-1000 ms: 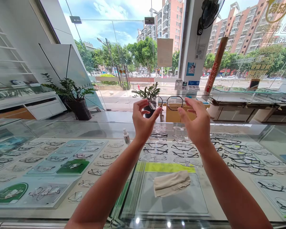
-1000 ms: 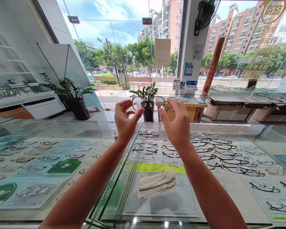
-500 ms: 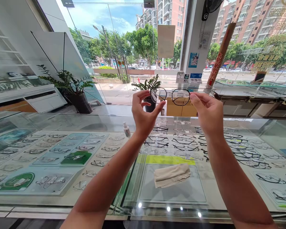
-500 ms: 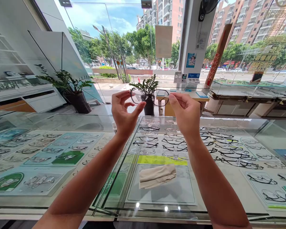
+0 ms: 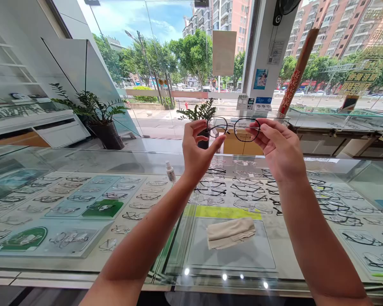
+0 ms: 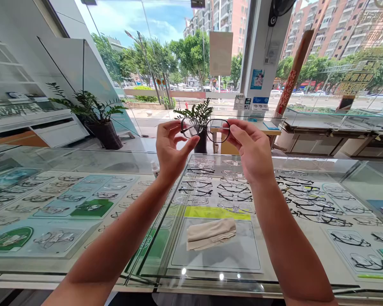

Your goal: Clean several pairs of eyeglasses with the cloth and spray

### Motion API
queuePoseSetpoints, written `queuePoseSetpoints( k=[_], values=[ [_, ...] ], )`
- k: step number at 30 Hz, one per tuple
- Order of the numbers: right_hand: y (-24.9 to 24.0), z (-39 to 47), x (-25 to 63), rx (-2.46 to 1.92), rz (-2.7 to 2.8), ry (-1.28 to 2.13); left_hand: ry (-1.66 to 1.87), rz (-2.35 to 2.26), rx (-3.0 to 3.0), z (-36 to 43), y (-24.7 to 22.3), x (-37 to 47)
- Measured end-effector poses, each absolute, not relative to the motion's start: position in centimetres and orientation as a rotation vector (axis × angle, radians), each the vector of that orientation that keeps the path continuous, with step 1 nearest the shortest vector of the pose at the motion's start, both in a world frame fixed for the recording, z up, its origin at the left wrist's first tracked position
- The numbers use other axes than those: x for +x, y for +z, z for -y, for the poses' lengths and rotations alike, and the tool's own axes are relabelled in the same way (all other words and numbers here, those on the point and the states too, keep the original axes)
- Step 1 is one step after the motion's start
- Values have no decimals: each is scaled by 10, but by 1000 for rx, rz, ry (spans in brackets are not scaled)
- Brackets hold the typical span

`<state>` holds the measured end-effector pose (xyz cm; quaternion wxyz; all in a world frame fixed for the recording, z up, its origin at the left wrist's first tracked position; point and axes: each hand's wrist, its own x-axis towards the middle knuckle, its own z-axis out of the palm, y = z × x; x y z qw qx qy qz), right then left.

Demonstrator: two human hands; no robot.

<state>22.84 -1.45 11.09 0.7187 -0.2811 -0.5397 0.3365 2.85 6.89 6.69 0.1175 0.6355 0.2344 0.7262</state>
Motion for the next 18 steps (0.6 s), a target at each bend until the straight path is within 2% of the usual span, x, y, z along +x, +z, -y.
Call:
queuePoseSetpoints(
  k=[6,13,18],
  values=[
    [111,13,231,-675,1211,753,2177,-676,1966,-68,69,26],
    [115,17,247,-1022,1613,423,2044,-709,2412,-46,82,21],
    [114,18,251,-1081,1747,324,1956,-657,2582,-38,87,20]
  ],
)
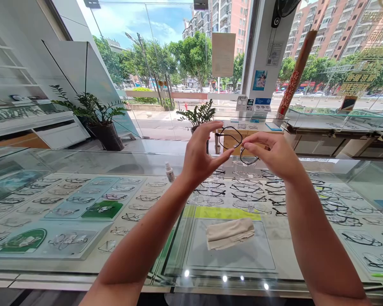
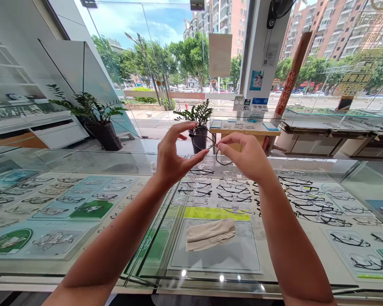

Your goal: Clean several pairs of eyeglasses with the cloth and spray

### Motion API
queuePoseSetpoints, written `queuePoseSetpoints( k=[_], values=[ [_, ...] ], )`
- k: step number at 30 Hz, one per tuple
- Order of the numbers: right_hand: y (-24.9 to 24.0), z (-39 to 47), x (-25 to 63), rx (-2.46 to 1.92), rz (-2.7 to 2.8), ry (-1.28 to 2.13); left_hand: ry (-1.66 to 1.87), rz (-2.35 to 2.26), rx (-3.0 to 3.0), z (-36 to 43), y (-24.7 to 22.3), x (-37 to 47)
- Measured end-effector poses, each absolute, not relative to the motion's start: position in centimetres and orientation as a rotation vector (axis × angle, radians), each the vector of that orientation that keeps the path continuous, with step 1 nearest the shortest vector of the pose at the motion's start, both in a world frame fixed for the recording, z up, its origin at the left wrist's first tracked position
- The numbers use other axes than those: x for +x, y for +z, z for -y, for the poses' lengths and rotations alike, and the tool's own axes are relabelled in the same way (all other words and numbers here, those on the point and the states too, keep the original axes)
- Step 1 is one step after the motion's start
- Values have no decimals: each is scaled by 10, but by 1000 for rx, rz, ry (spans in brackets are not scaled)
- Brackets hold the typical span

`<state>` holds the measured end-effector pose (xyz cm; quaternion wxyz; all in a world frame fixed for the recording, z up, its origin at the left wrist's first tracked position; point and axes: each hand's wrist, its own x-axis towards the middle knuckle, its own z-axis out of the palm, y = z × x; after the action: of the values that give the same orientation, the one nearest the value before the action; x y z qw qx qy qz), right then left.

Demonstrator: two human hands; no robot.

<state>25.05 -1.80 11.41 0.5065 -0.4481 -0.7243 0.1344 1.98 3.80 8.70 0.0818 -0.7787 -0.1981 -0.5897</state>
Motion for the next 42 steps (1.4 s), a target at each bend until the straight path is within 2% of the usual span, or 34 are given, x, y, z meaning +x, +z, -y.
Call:
queuePoseSetpoints(
  k=[8,17,24,28,33,38,42],
  values=[
    [111,15,253,-1024,1786,386,-1684,550,-2403,-32,91,20],
    [105,4,254,-888,1728,920,-1957,565,-2661,-30,90,22],
    [105,4,247,-876,1596,1098,-2025,500,-2793,-37,89,22],
    [104,3,245,-887,1541,1051,-1965,577,-2734,-36,91,20],
    [102,-3,247,-898,1490,923,-2070,688,-2203,-17,94,28],
    [102,4,236,-953,1528,647,-1937,859,-2555,-8,86,42],
    [101,14,218,-1023,1528,442,-2033,1002,-2677,-16,78,45]
  ],
)
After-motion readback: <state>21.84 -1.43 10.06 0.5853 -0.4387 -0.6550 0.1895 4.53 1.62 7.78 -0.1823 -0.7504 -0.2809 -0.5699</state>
